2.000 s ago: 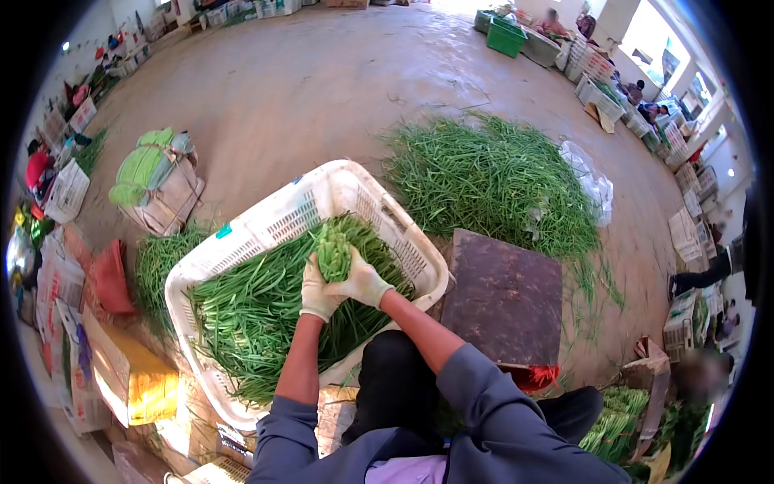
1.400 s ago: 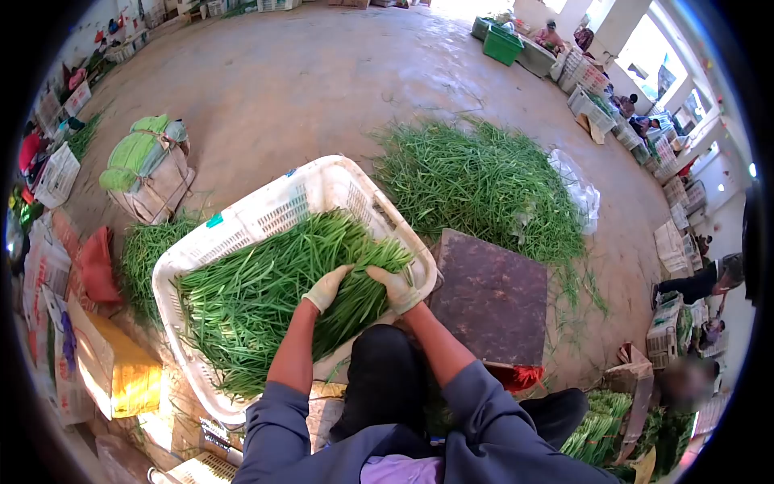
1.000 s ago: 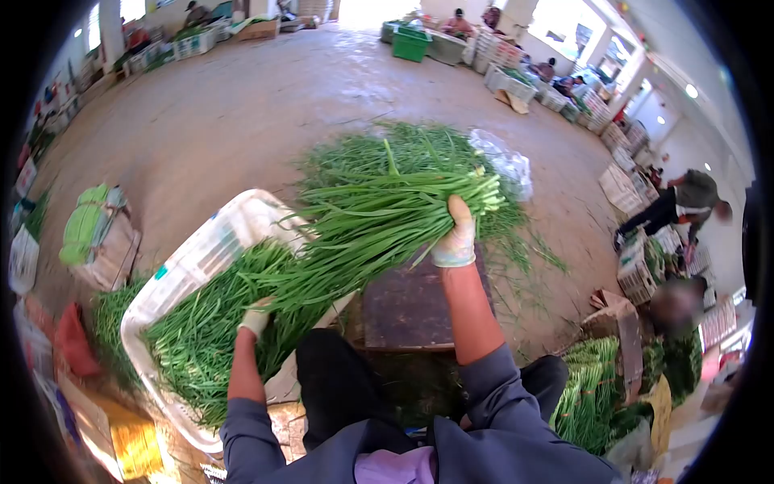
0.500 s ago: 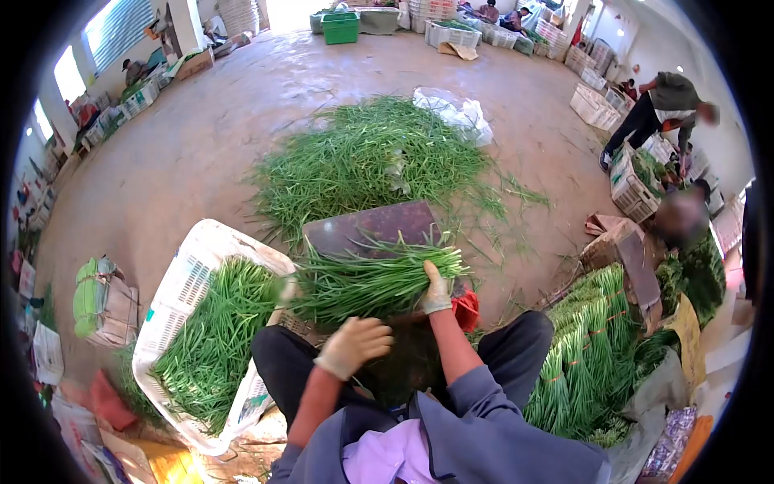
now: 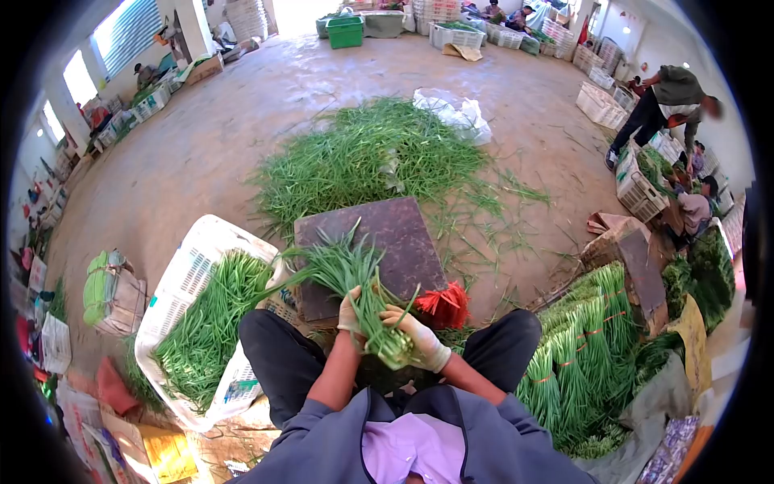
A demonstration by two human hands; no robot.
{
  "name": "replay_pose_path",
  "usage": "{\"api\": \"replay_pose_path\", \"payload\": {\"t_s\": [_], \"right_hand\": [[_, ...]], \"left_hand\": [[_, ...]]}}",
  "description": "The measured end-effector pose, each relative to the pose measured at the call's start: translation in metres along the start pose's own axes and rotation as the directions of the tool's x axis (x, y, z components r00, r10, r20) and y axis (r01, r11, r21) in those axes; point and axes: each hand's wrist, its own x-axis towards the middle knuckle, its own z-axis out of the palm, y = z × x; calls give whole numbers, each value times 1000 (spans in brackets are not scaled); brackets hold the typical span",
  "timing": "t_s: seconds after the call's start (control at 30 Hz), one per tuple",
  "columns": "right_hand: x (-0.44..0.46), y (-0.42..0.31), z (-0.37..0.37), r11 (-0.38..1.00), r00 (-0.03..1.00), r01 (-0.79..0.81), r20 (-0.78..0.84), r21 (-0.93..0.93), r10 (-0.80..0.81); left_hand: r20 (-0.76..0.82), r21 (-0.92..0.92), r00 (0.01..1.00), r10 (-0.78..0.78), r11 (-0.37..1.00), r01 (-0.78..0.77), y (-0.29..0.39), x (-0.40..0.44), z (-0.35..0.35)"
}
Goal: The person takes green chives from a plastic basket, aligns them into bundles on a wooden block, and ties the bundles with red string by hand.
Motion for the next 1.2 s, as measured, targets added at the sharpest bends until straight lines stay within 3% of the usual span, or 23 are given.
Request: {"api": "replay_pose_path", "payload": {"t_s": [0.03,0.07,0.1,0.17,0.23,0.27,0.43,0.57,0.6,0.67,0.7,0.77,0.83,0.87,0.93,0.97,1.0,1.03,1.07,1.1,1.13,1.17,1.2], "right_hand": [[-1,-9,0,992,995,80,68,-94,-73],[-7,-26,-9,778,968,244,195,-579,-159],[-11,-51,-11,324,925,379,346,-866,-158],[-15,-68,-33,258,962,273,255,-927,-100],[-1,-74,-51,223,988,154,143,-963,-61],[9,-72,-52,277,949,260,191,-925,-252],[92,-115,-14,243,882,302,174,-922,-438],[161,-148,24,-243,841,81,197,-967,-504],[179,-147,29,-243,839,76,194,-967,-508],[212,-145,35,-505,794,60,348,-861,-499],[221,-150,34,-506,794,60,348,-860,-498],[238,-158,34,-561,918,302,394,-771,-46],[253,-175,10,-746,932,132,337,-653,-130],[264,-181,-28,-690,940,3,238,-724,-245],[256,-209,-75,-550,955,-285,-186,-785,-230],[263,-207,-120,-543,966,-259,-220,-799,-137],[282,-187,-176,-666,988,-127,-156,-735,-16],[278,-177,-185,-885,975,173,-54,-431,217],[254,-174,-166,-599,999,-50,-53,-799,-12],[217,-175,-130,-133,961,-203,-171,-970,-217],[181,-182,-82,359,950,-269,-308,-894,-55],[153,-180,-41,745,925,-338,-351,-576,148],[138,-166,-23,753,931,-316,-340,-577,129]], "left_hand": [[151,-17,988,-23,1000,26,7,3,-5],[179,-6,984,-28,1000,30,12,3,-11],[205,4,978,-29,1000,29,20,-2,-4],[178,-48,983,-38,998,48,28,-4,-12],[266,125,962,61,987,-97,40,-15,0],[283,146,958,46,985,-90,45,-22,4],[305,153,948,-85,987,39,59,-49,17],[363,248,930,-62,968,-33,63,-67,29],[374,272,922,-97,962,-9,64,-71,27],[401,326,904,-147,945,9,65,-74,27],[403,325,904,-147,946,9,66,-72,24],[435,341,883,-175,940,19,67,-71,12],[396,336,903,-169,941,28,72,-74,7],[413,298,901,-135,954,7,74,-76,7],[470,228,881,-60,972,-55,79,-77,15],[477,187,879,-11,978,-89,81,-73,16],[476,139,879,44,983,-124,82,-69,13],[463,89,884,61,989,-115,82,-64,14],[455,41,887,75,994,-105,83,-57,14],[440,22,895,81,995,-100,80,-46,2],[432,-43,896,101,995,-91,77,-28,-13],[426,-104,897,122,991,-85,74,-17,-20],[421,-110,898,125,990,-87,72,-19,-7]]}}
